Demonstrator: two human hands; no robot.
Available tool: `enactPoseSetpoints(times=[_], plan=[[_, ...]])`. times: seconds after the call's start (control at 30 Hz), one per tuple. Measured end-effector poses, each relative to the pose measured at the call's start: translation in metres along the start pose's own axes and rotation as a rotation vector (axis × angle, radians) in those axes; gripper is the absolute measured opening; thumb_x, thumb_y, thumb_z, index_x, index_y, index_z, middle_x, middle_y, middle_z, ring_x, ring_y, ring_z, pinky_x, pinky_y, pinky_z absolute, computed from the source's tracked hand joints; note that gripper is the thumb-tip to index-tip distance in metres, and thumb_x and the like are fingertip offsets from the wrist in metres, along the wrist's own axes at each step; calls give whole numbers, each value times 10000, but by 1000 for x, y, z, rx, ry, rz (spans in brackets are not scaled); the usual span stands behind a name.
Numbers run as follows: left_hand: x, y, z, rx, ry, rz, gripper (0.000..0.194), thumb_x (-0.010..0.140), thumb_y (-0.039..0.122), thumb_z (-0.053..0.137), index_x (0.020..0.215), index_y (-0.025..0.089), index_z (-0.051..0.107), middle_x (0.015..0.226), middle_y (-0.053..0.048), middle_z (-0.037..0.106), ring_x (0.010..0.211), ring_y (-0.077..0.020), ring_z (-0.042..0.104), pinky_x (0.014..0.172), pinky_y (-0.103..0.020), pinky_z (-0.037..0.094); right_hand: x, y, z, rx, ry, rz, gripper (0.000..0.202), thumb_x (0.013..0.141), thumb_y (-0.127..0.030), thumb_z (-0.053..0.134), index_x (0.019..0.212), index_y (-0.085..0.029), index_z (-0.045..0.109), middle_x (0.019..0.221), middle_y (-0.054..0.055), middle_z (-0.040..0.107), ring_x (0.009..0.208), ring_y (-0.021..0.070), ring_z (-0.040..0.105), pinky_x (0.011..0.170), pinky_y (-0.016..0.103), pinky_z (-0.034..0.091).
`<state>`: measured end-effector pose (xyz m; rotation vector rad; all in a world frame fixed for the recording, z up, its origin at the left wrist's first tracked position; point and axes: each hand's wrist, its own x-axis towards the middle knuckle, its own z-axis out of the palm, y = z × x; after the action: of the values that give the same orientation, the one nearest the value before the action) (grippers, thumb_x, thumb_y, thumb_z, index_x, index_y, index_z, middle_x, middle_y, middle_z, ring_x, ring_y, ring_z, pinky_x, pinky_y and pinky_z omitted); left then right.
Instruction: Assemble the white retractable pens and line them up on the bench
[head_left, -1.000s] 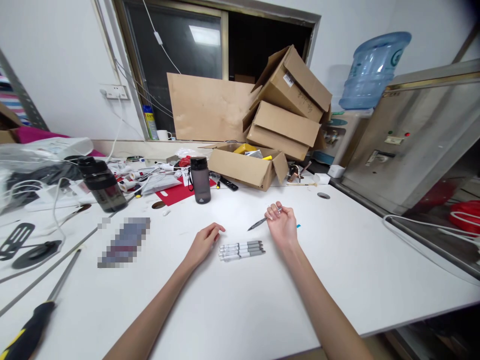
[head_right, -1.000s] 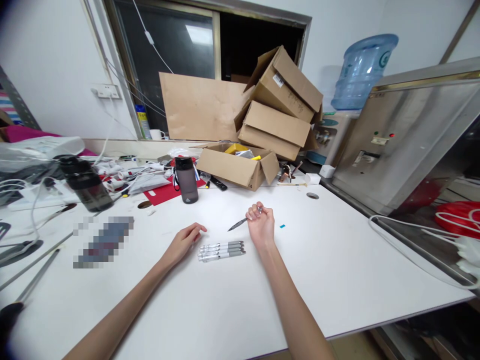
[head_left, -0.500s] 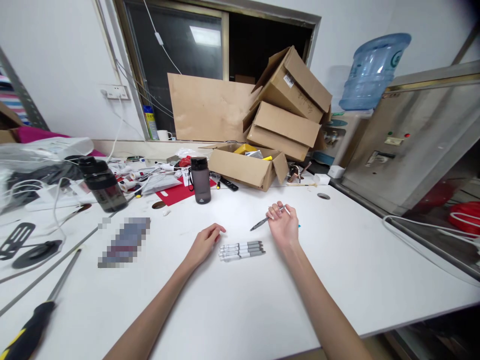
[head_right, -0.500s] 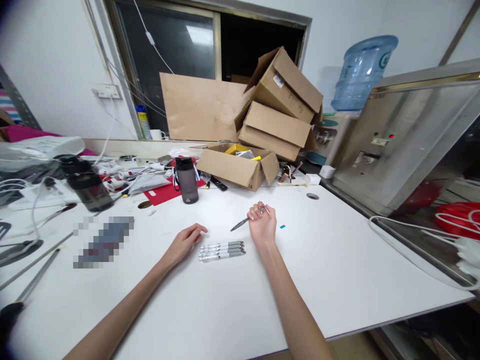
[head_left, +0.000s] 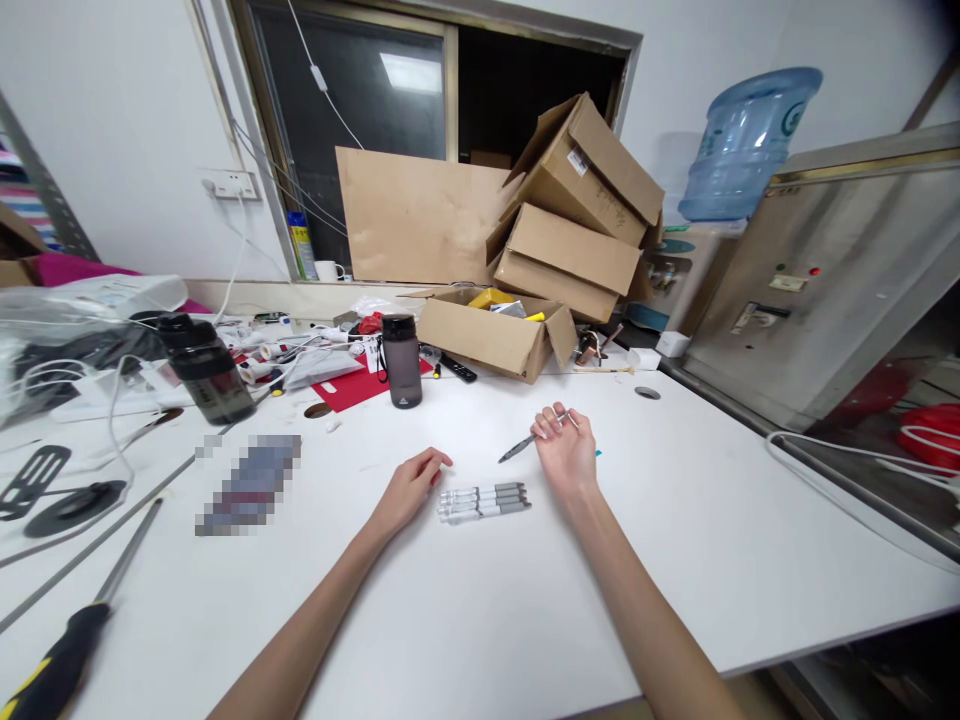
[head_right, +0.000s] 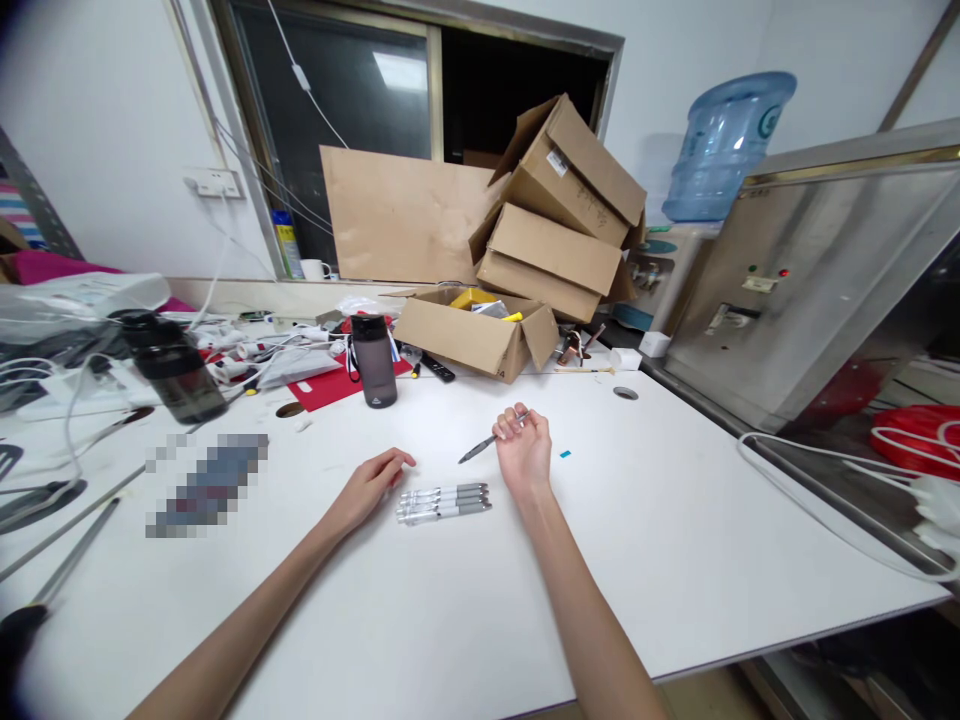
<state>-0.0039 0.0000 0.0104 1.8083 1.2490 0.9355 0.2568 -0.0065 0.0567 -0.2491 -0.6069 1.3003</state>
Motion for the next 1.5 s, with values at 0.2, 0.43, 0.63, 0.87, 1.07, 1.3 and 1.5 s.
enactPoseSetpoints(times=[0.2,0.43,0.63,0.87,1.07,1.3,1.5], plan=[[0,0,-1,-10,6,13,337,975,426,424,974,211,684,668,37,493,644,-163,458,663,-271,342,2,2,2,-55,32,6,55,832,-193,504,792,-229,515,690,-18,347,590,144,374,594,277,447],[0,4,1,-94,18,68,265,966,387,477,1002,208,670,732,6,607,719,-184,544,713,-284,404,0,17,-1,-648,-32,-51,256,810,-239,686,1066,-251,683,1138,39,631,865,150,599,879,322,499],[0,10,2,-246,-31,155,228,970,380,528,1089,213,628,914,-28,692,822,-185,596,762,-280,455,-16,28,2,-1106,-336,-125,293,875,-244,641,1163,-244,697,1181,52,668,934,165,657,916,325,504],[-6,23,8,-247,-50,195,251,928,425,639,1061,214,663,991,-49,714,922,-213,651,780,-289,476,-27,38,9,-1193,-520,-74,162,881,-223,645,1019,-233,730,1048,27,707,887,171,673,842,302,510],[-8,27,6,-118,0,227,238,942,436,625,961,216,716,945,-34,728,906,-213,673,759,-286,455,-32,40,11,-1240,-555,-49,160,881,-257,665,1028,-241,726,1046,26,700,893,175,671,826,296,513],[-6,24,-2,-143,109,200,264,922,457,636,916,214,739,996,-59,731,934,-233,673,742,-293,491,-23,25,4,-1343,-398,-41,216,956,-364,566,1058,-244,714,1054,29,730,934,188,666,872,313,484],[-3,22,-7,-143,132,171,283,896,486,653,916,215,734,1006,-61,729,935,-237,682,725,-289,504,-11,11,-8,-1348,-351,11,241,934,-386,581,970,-213,745,1000,40,747,945,204,658,844,301,463]])
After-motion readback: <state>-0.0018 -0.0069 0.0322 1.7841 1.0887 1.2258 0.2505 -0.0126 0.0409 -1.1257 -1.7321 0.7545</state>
